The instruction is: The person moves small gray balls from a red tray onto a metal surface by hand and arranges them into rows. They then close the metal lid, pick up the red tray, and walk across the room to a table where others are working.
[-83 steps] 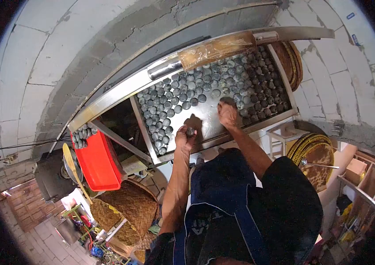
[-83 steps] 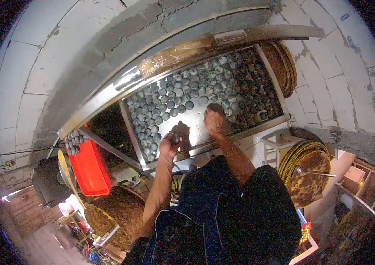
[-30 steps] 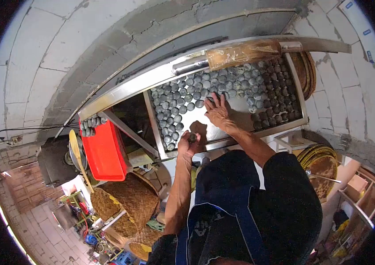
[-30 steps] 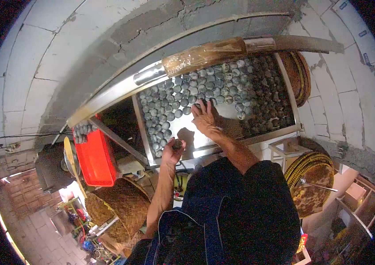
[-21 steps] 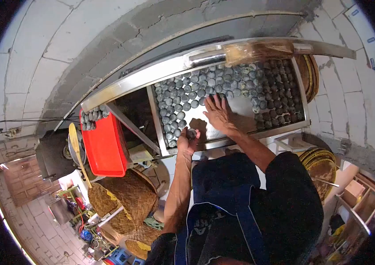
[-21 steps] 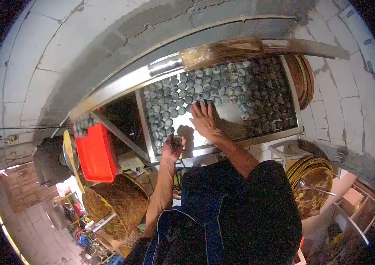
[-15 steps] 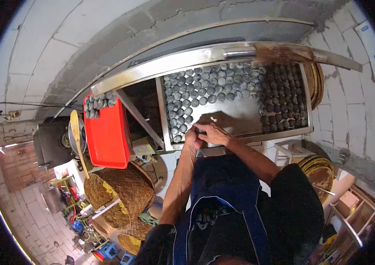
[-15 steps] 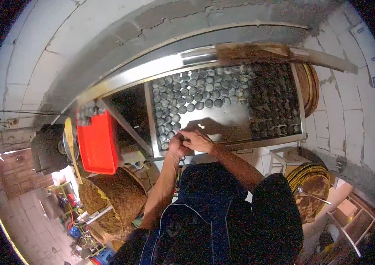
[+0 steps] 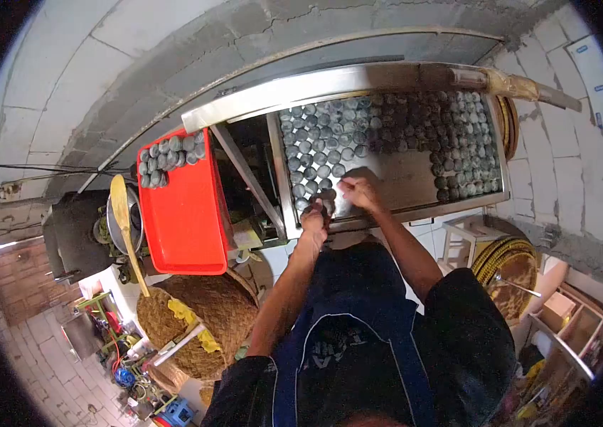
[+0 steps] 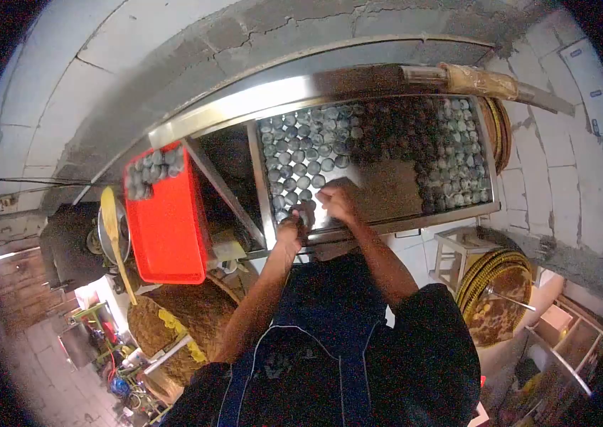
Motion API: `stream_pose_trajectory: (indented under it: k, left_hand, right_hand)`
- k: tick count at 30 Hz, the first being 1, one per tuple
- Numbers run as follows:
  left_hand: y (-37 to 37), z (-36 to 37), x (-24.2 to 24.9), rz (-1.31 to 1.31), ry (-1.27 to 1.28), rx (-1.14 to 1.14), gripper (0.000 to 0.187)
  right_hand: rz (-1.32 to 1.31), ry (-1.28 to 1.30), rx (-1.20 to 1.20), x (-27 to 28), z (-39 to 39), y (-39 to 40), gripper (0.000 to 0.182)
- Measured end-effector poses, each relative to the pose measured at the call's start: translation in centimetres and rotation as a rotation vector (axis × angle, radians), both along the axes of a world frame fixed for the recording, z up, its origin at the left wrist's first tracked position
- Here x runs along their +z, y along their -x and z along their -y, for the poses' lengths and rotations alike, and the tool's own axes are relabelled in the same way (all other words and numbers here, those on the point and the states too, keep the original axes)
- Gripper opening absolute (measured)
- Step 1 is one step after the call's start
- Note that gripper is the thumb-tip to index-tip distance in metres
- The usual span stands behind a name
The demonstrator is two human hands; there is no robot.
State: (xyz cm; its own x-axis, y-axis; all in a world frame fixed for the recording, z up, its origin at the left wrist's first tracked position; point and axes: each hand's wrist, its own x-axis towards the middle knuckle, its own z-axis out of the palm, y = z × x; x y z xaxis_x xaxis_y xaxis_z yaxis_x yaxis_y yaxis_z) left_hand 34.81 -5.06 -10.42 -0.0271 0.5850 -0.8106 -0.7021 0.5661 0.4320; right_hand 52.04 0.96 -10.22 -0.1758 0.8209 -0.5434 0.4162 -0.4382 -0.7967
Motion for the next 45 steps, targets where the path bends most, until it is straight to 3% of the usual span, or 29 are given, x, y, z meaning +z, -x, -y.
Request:
stream_pose_trajectory:
  k: [1,4,5,7,8,9,11,12,14,18,20,23,27,31,33,35,37,39,43,45]
  left_hand:
    - [0.0,-0.1,0.7,-0.106,0.002,-0.052,0.018]
    - [0.2,-0.7,1.7,-0.081,-0.058,-0.241,0.022]
    - [0.2,-1.1,2.2,-0.063,-0.056,-0.326,0.028]
    - [0.2,-1.2,3.6,-0.103,-0.069,-0.405,0.029]
    - [0.5,-1.3,4.2,-0.069,-0.080,-0.433,0.030]
    - [0.7,-1.1,4.8,-0.037,-0.087,-0.459,0.032]
    - [1.6,-0.4,5.9,-0.058,-0.086,-0.512,0.031]
    - [2.0,-0.1,6.8,-0.077,-0.084,-0.566,0.030]
    - [3.1,0.9,9.3,-0.050,-0.123,-0.580,0.030]
    - [5.8,3.1,14.5,0.006,-0.211,-0.594,0.033]
    - [7.3,3.9,15.6,0.032,-0.247,-0.580,0.034]
    - [9.2,4.8,17.4,-0.032,-0.292,-0.529,0.034]
    - [10.6,4.9,21.2,-0.031,-0.352,-0.389,0.035]
    - [12.8,4.7,23.0,-0.050,-0.440,-0.320,0.035]
    - [14.8,4.7,25.1,-0.087,-0.488,-0.259,0.036]
    - [17.4,5.1,26.5,-0.105,-0.553,-0.168,0.028]
    - [20.5,5.4,26.3,-0.197,-0.554,0.015,0.034]
    - [24.3,5.2,23.4,-0.210,-0.515,0.218,0.029]
    - [29.3,2.8,20.5,-0.273,-0.501,0.424,0.019]
    - [30.8,1.1,19.3,-0.330,-0.474,0.504,0.018]
  right_hand:
    - [0.006,-0.001,-0.007,0.1,0.9,0.6,0.040]
    - [-0.523,-0.095,0.049,-0.3,3.2,1.3,0.041]
    - [-0.519,-0.099,0.043,-0.7,2.9,0.8,0.041]
    - [-0.056,-0.109,-0.276,-1.5,1.7,-0.8,0.042]
    - [0.055,-0.390,-0.304,-4.5,0.8,-1.3,0.042]
    - [0.055,-0.392,-0.303,-4.5,0.5,-1.5,0.042]
    - [0.513,-0.481,-0.159,-4.7,0.1,-1.7,0.041]
    - [0.511,-0.485,-0.156,-5.5,-0.6,-2.2,0.041]
    - [0.686,-0.637,0.081,-8.0,-1.2,-2.9,0.042]
    - [0.602,-0.768,-0.004,-8.2,-0.7,-2.4,0.042]
    - [0.643,-0.532,0.011,-9.0,-1.4,-2.9,0.045]
    - [0.813,-0.716,0.008,-3.7,-0.9,-0.9,0.045]
    - [0.736,-0.701,0.018,-5.6,-1.5,-0.8,0.047]
    - [0.883,-0.607,-0.062,-5.7,-1.5,0.3,0.044]
    - [0.867,-0.564,-0.046,2.8,0.0,3.5,0.040]
    - [0.586,-0.574,0.042,1.2,1.5,3.4,0.038]
    - [0.518,-0.528,0.282,8.8,3.2,7.2,0.037]
    - [-0.010,-0.313,0.281,13.3,4.6,12.1,0.036]
    - [-0.231,-0.580,0.441,24.6,1.7,24.0,0.040]
    - [-0.154,-0.798,0.352,22.7,-2.6,28.9,0.036]
